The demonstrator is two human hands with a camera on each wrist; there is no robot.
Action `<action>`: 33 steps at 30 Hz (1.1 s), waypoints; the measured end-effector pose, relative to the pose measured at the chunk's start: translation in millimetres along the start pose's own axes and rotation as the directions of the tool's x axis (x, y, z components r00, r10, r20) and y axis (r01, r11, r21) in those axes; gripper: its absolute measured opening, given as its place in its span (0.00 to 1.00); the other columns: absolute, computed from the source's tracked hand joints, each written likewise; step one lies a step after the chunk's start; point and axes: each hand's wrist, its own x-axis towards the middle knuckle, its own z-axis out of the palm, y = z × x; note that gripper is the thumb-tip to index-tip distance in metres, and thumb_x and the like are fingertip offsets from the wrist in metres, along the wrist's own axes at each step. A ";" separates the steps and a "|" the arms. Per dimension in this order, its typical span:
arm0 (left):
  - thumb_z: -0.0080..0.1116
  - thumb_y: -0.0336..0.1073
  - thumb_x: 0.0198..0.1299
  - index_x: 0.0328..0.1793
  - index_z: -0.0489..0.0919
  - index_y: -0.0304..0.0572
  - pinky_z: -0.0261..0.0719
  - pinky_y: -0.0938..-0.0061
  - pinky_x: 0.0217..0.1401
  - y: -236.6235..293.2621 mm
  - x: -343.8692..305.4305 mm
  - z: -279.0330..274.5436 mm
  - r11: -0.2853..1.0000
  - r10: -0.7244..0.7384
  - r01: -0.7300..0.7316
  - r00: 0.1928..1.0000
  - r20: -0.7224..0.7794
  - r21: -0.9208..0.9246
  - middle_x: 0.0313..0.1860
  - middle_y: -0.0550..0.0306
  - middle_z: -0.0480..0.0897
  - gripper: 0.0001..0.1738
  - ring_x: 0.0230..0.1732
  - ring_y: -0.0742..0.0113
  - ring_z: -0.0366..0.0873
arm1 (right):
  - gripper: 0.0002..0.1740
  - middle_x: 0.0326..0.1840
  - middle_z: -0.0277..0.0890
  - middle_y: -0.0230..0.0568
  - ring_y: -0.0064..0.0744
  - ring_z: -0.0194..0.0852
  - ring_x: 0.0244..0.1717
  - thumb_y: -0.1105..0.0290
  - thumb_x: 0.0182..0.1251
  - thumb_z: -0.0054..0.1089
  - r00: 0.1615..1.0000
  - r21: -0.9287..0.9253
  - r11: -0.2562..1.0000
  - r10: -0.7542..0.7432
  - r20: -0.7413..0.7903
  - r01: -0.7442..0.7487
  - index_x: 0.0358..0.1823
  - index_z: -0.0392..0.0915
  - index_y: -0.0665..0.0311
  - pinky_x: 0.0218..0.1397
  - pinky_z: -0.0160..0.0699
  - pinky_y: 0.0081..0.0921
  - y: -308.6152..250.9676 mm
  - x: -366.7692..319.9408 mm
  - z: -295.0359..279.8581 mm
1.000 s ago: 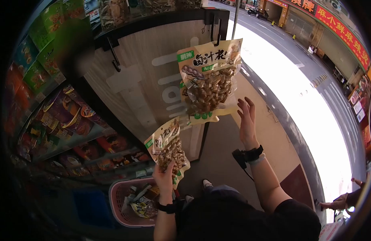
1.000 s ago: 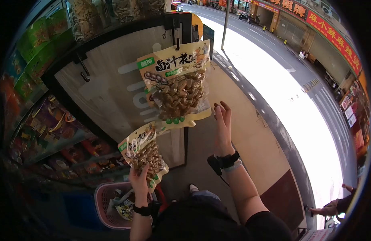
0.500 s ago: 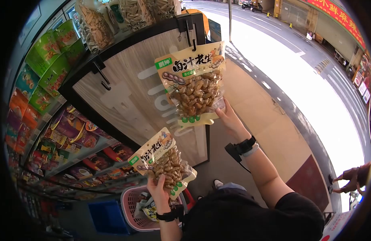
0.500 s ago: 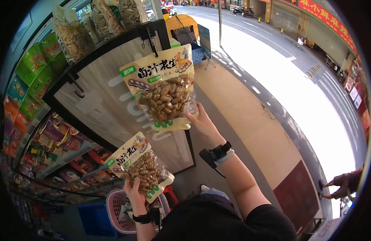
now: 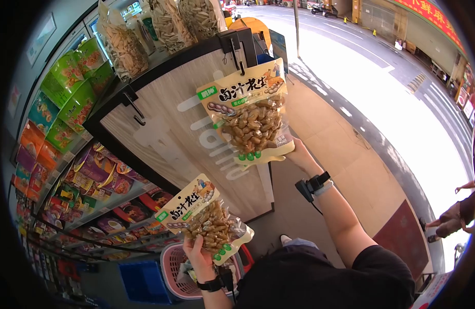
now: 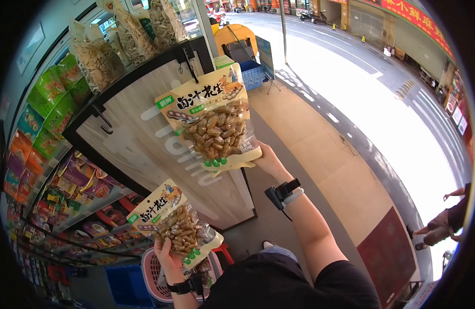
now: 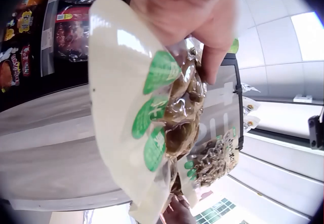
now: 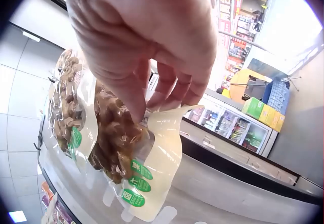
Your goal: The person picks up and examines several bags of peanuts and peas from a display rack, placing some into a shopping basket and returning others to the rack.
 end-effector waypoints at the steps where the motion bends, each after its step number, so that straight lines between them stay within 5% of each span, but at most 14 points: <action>1: 0.51 0.22 0.53 0.58 0.64 0.29 0.73 0.68 0.51 7.2 0.2 7.0 0.999 0.009 -0.009 1.000 0.005 -0.036 0.51 0.47 0.73 0.24 0.49 0.60 0.73 | 0.24 0.43 0.74 0.35 0.21 0.69 0.46 0.76 0.52 0.59 1.000 0.005 1.000 -0.011 0.009 0.011 0.53 0.68 0.67 0.51 0.67 0.21 1.8 -0.9 -2.4; 5: 0.52 0.21 0.52 0.59 0.63 0.31 0.73 0.70 0.50 36.4 8.2 28.0 0.992 0.121 -0.119 0.991 0.050 -0.038 0.50 0.49 0.73 0.25 0.48 0.63 0.74 | 0.33 0.56 0.64 0.41 0.24 0.63 0.56 0.79 0.52 0.55 0.981 0.052 0.984 -0.164 -0.103 0.170 0.61 0.56 0.65 0.54 0.65 0.22 13.3 -8.2 -0.1; 7: 0.52 0.21 0.52 0.60 0.61 0.31 0.72 0.70 0.51 49.8 14.1 38.0 0.984 0.174 -0.172 0.983 0.053 -0.040 0.51 0.49 0.73 0.27 0.49 0.63 0.73 | 0.35 0.57 0.60 0.43 0.29 0.61 0.56 0.80 0.51 0.54 0.935 0.066 0.991 -0.089 -0.345 0.118 0.62 0.52 0.67 0.55 0.64 0.23 4.3 -13.3 -2.2; 9: 0.52 0.20 0.53 0.63 0.57 0.32 0.70 0.70 0.53 60.3 20.3 48.3 0.978 0.207 -0.202 0.973 0.105 -0.052 0.54 0.49 0.71 0.30 0.52 0.64 0.71 | 0.27 0.53 0.61 0.42 0.29 0.64 0.50 0.80 0.53 0.52 0.709 0.003 0.979 -0.145 -0.690 0.204 0.57 0.57 0.67 0.51 0.65 0.23 -7.6 -26.1 -2.1; 10: 0.52 0.20 0.53 0.63 0.57 0.32 0.70 0.70 0.53 67.5 22.5 56.4 0.975 0.219 -0.215 0.971 0.100 -0.053 0.54 0.49 0.71 0.30 0.52 0.64 0.71 | 0.27 0.53 0.61 0.42 0.29 0.64 0.50 0.80 0.53 0.52 0.715 0.007 0.977 -0.150 -0.683 0.212 0.57 0.57 0.67 0.51 0.65 0.23 -19.4 -27.2 0.3; 12: 0.51 0.20 0.53 0.63 0.57 0.31 0.69 0.71 0.54 84.0 26.5 74.5 0.970 0.243 -0.239 0.957 0.156 -0.045 0.55 0.49 0.70 0.30 0.53 0.64 0.70 | 0.20 0.50 0.63 0.42 0.25 0.65 0.46 0.80 0.57 0.49 0.664 -0.052 0.882 -0.389 -0.639 0.467 0.52 0.60 0.65 0.48 0.67 0.22 -64.7 -38.1 19.5; 15: 0.49 0.21 0.54 0.63 0.56 0.31 0.69 0.69 0.56 102.4 36.6 95.7 0.957 0.289 -0.284 0.940 0.181 -0.050 0.55 0.49 0.69 0.29 0.53 0.63 0.70 | 0.19 0.49 0.66 0.44 0.27 0.68 0.44 0.80 0.59 0.47 0.910 0.068 0.921 -0.364 -0.199 0.384 0.53 0.58 0.65 0.48 0.67 0.21 -113.1 -47.0 42.3; 17: 0.46 0.22 0.57 0.63 0.56 0.32 0.69 0.69 0.56 113.4 43.0 108.0 0.949 0.316 -0.305 0.924 0.214 -0.084 0.54 0.50 0.69 0.26 0.53 0.62 0.70 | 0.25 0.53 0.65 0.46 0.31 0.69 0.49 0.79 0.60 0.48 0.927 0.351 0.879 -0.368 0.071 0.322 0.58 0.53 0.65 0.50 0.68 0.24 -147.2 -49.5 71.4; 19: 0.46 0.22 0.57 0.63 0.57 0.32 0.69 0.69 0.56 120.3 47.7 116.7 0.949 0.316 -0.302 0.923 0.220 -0.095 0.54 0.50 0.69 0.26 0.53 0.63 0.70 | 0.34 0.57 0.62 0.49 0.35 0.69 0.50 0.77 0.59 0.52 0.887 0.408 0.876 -0.381 0.260 0.257 0.64 0.46 0.63 0.51 0.71 0.30 -156.2 -47.6 89.1; 24: 0.45 0.25 0.61 0.61 0.59 0.33 0.72 0.69 0.54 129.2 52.6 124.8 0.972 0.210 -0.175 0.949 0.237 -0.159 0.53 0.50 0.71 0.22 0.52 0.63 0.71 | 0.34 0.60 0.57 0.43 0.30 0.68 0.50 0.75 0.57 0.57 0.875 0.338 0.911 -0.351 0.334 0.236 0.64 0.51 0.59 0.47 0.75 0.24 -174.6 -35.6 113.6; 28: 0.45 0.29 0.62 0.60 0.60 0.33 0.74 0.68 0.53 137.6 50.9 125.1 0.986 0.145 -0.120 0.958 0.249 -0.112 0.53 0.48 0.71 0.20 0.51 0.62 0.73 | 0.32 0.61 0.57 0.37 0.26 0.64 0.52 0.75 0.59 0.55 0.832 0.492 0.848 -0.410 0.373 0.198 0.64 0.53 0.60 0.48 0.74 0.22 -180.8 -17.4 117.8; 30: 0.45 0.29 0.62 0.60 0.60 0.33 0.74 0.68 0.53 142.8 52.7 123.5 0.991 0.102 -0.075 0.958 0.269 -0.109 0.54 0.48 0.71 0.21 0.52 0.62 0.72 | 0.29 0.61 0.57 0.35 0.26 0.64 0.52 0.73 0.61 0.54 0.794 0.403 0.872 -0.444 0.416 0.277 0.63 0.55 0.61 0.51 0.70 0.23 -191.1 1.4 115.3; 31: 0.45 0.29 0.62 0.61 0.60 0.33 0.73 0.68 0.54 144.8 53.1 123.1 0.994 0.057 -0.028 0.955 0.291 -0.103 0.54 0.48 0.71 0.21 0.52 0.61 0.72 | 0.27 0.60 0.60 0.34 0.24 0.63 0.51 0.70 0.63 0.52 0.815 0.453 0.881 -0.363 0.453 0.141 0.63 0.58 0.62 0.54 0.66 0.22 -204.4 1.9 113.0; 33: 0.45 0.30 0.62 0.61 0.60 0.33 0.74 0.68 0.54 148.5 51.9 125.2 0.993 0.033 0.001 0.957 0.289 -0.115 0.54 0.48 0.71 0.21 0.52 0.61 0.72 | 0.27 0.59 0.61 0.34 0.23 0.63 0.51 0.69 0.63 0.53 0.807 0.394 0.909 -0.333 0.489 0.136 0.63 0.58 0.62 0.53 0.66 0.21 -216.6 15.6 112.5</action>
